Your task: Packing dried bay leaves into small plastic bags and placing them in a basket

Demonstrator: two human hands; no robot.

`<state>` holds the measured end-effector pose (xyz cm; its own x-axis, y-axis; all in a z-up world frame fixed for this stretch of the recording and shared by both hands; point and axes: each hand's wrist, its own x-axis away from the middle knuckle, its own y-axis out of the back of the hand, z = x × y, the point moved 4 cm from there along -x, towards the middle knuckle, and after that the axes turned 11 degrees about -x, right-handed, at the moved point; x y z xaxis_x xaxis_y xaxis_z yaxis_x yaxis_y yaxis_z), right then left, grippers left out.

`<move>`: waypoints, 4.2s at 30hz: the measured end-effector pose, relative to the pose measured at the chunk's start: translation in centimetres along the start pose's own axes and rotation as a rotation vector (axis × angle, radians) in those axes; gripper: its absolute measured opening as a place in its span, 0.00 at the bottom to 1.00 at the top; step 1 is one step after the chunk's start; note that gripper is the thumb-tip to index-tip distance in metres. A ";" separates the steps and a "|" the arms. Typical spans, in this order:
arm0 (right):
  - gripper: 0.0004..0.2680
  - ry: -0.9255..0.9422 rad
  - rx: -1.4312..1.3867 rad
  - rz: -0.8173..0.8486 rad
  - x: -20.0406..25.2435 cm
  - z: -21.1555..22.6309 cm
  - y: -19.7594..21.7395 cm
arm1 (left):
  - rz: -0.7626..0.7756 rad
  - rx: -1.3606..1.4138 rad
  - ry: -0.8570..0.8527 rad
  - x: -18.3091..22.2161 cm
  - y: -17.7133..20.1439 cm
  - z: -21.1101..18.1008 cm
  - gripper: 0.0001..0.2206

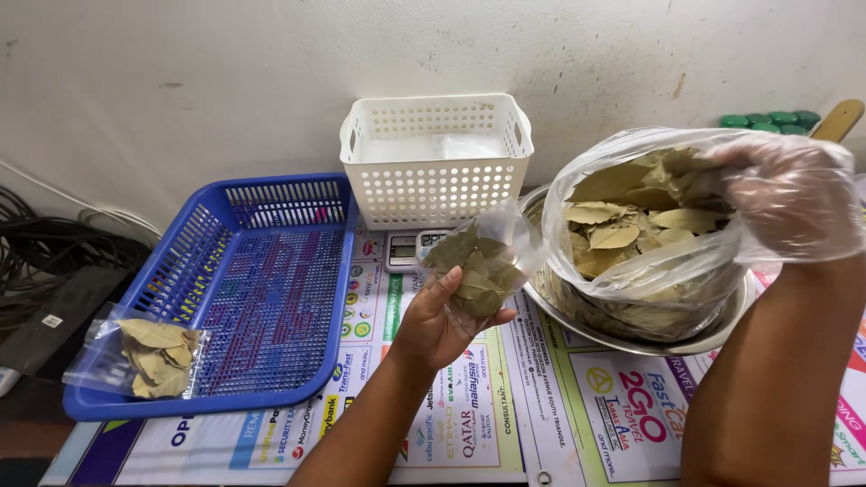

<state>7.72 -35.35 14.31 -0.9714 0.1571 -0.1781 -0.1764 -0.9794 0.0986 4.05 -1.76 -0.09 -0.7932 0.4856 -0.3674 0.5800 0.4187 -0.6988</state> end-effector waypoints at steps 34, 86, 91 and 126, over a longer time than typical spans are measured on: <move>0.06 0.215 -0.187 0.312 4.6 0.6 -15.0 | 0.138 0.017 -0.115 0.3 -1.4 -0.8 0.34; 0.04 0.184 -0.492 0.621 5.1 -1.2 -15.2 | -0.524 -1.217 -0.607 3.6 -6.9 -9.1 0.49; 0.03 0.742 0.080 0.710 8.9 2.6 -17.9 | -0.459 -1.817 -0.436 5.1 -11.4 -10.4 0.36; 0.13 0.448 0.250 0.450 3.4 -2.9 -13.0 | -1.738 -2.058 0.413 23.7 6.8 -27.9 0.16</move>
<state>7.22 -22.45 9.55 -0.8087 -0.3796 -0.4493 0.1459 -0.8695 0.4719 -5.58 33.97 3.54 -0.5774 -0.7740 -0.2599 -0.4444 0.0309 0.8953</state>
